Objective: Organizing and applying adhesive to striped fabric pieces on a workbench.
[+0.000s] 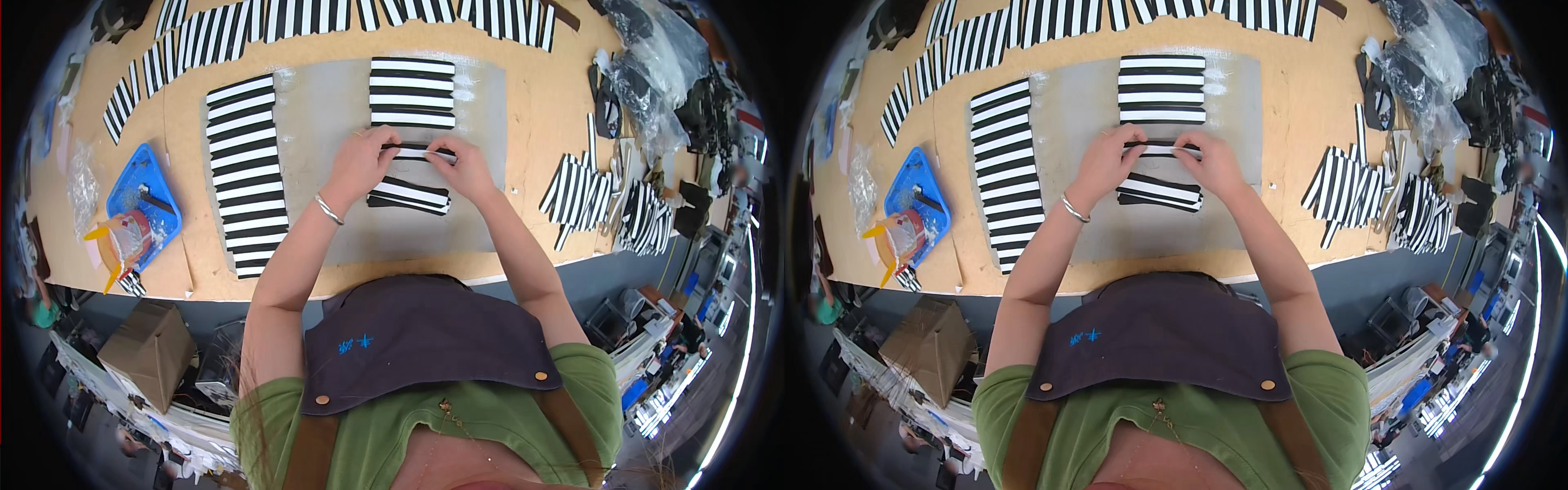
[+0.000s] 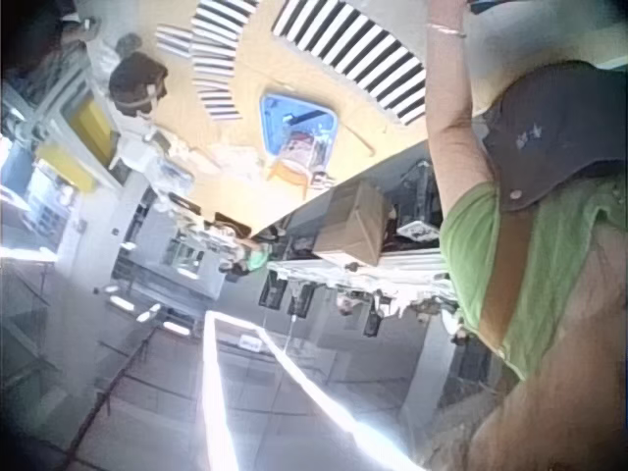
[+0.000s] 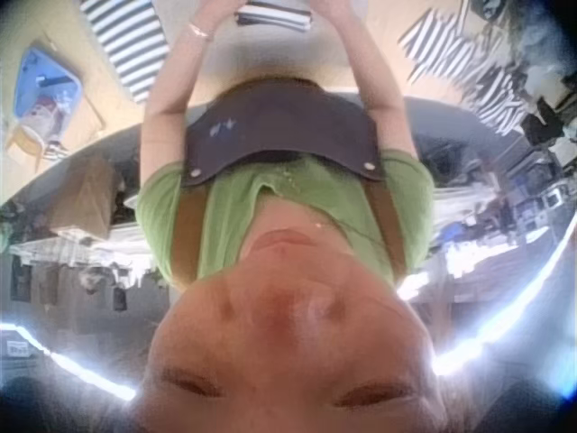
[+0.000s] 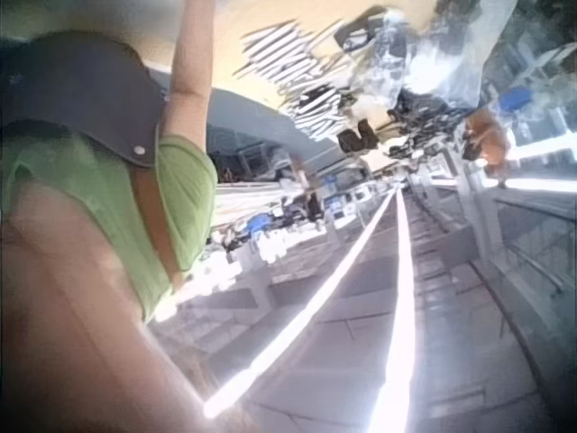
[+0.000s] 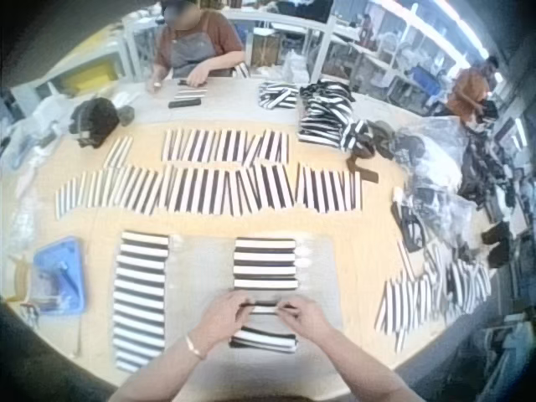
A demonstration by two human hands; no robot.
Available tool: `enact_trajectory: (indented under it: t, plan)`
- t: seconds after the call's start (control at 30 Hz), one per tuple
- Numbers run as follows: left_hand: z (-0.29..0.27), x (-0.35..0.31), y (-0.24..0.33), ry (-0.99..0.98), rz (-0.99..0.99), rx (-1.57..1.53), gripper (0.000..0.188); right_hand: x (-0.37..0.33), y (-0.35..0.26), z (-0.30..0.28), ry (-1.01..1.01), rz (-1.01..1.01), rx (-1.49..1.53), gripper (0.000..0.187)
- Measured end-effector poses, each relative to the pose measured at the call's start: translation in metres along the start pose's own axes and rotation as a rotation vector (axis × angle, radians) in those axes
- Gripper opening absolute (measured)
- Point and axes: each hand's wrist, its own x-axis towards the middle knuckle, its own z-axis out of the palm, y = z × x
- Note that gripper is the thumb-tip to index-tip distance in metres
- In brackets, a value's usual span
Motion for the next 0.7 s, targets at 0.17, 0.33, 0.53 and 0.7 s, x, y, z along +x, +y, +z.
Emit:
enact_trajectory:
  t: [0.17, 0.33, 0.53, 0.7]
  plan:
    - [0.002, 0.009, 0.000, 0.109, -0.144, 0.160, 0.011, 0.012, 0.009, -0.001, 0.184, 0.053, -0.132, 0.010]
    - [0.007, 0.010, -0.013, 0.240, -0.023, 0.207, 0.010, 0.017, 0.017, 0.002, 0.276, 0.082, -0.154, 0.012]
    - [0.008, 0.009, -0.014, 0.243, -0.050, 0.197, 0.010, 0.017, 0.017, 0.003, 0.296, 0.091, -0.146, 0.010]
    - [0.009, 0.010, -0.016, 0.258, -0.015, 0.197, 0.010, 0.017, 0.020, 0.004, 0.304, 0.106, -0.167, 0.010]
